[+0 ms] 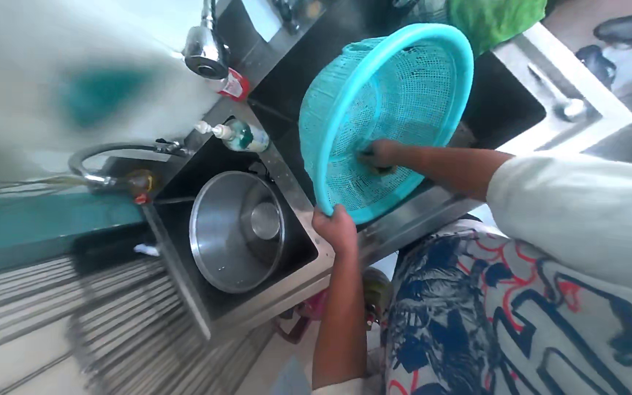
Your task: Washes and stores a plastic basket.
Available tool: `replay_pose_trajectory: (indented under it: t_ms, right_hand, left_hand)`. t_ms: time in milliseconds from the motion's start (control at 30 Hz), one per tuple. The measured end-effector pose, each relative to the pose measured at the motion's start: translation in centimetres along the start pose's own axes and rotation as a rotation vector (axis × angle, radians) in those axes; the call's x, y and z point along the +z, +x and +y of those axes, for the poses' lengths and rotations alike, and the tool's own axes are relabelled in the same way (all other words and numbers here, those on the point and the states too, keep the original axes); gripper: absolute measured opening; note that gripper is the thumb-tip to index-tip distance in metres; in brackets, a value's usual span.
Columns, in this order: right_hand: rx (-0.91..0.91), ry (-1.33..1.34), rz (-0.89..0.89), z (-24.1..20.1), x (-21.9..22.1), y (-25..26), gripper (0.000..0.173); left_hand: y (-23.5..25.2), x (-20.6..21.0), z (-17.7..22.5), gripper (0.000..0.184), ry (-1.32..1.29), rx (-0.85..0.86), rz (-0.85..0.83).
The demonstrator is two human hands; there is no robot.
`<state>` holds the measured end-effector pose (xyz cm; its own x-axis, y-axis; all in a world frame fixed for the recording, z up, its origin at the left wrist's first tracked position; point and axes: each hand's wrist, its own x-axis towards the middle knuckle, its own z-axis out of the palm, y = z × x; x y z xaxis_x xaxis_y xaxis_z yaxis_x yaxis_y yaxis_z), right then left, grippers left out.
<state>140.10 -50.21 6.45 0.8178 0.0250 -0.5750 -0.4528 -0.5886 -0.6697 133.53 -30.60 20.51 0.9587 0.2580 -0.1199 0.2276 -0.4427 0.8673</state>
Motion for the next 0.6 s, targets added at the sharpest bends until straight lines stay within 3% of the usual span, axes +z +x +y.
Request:
replay_pose_trajectory:
  t_ms: [100, 200, 267, 367, 467, 533, 600]
  right_hand:
    - [0.004, 0.094, 0.213, -0.9, -3.1, -2.6, 0.036]
    - [0.145, 0.151, 0.505, -0.5, -7.2, -3.1, 0.048]
    - [0.189, 0.287, 0.615, -1.5, -7.1, -2.2, 0.055]
    - [0.089, 0.335, 0.451, -3.5, -2.3, -1.3, 0.060]
    - [-0.109, 0.093, 0.082, -3.5, 2.0, -0.7, 0.042]
    - [-0.107, 0.061, 0.146, -3.7, 1.0, -2.2, 0.040]
    - [-0.132, 0.138, 0.410, -4.5, -1.7, -3.4, 0.047]
  left_hand:
    - [-0.3, -0.3, -0.1, 0.020, 0.004, 0.042, 0.009]
    - [-0.6, -0.4, 0.1, 0.020, -0.005, 0.068, -0.011]
    - [-0.5, -0.2, 0.4, 0.020, -0.022, 0.073, -0.036]
    - [-0.3, -0.1, 0.4, 0.018, -0.064, -0.017, -0.022]
    - [0.5, -0.6, -0.1, 0.019, -0.113, -0.124, 0.035]
    - [0.7, -1.0, -0.1, 0.021, -0.155, -0.162, 0.073]
    - [0.7, -1.2, 0.2, 0.023, -0.182, -0.162, 0.082]
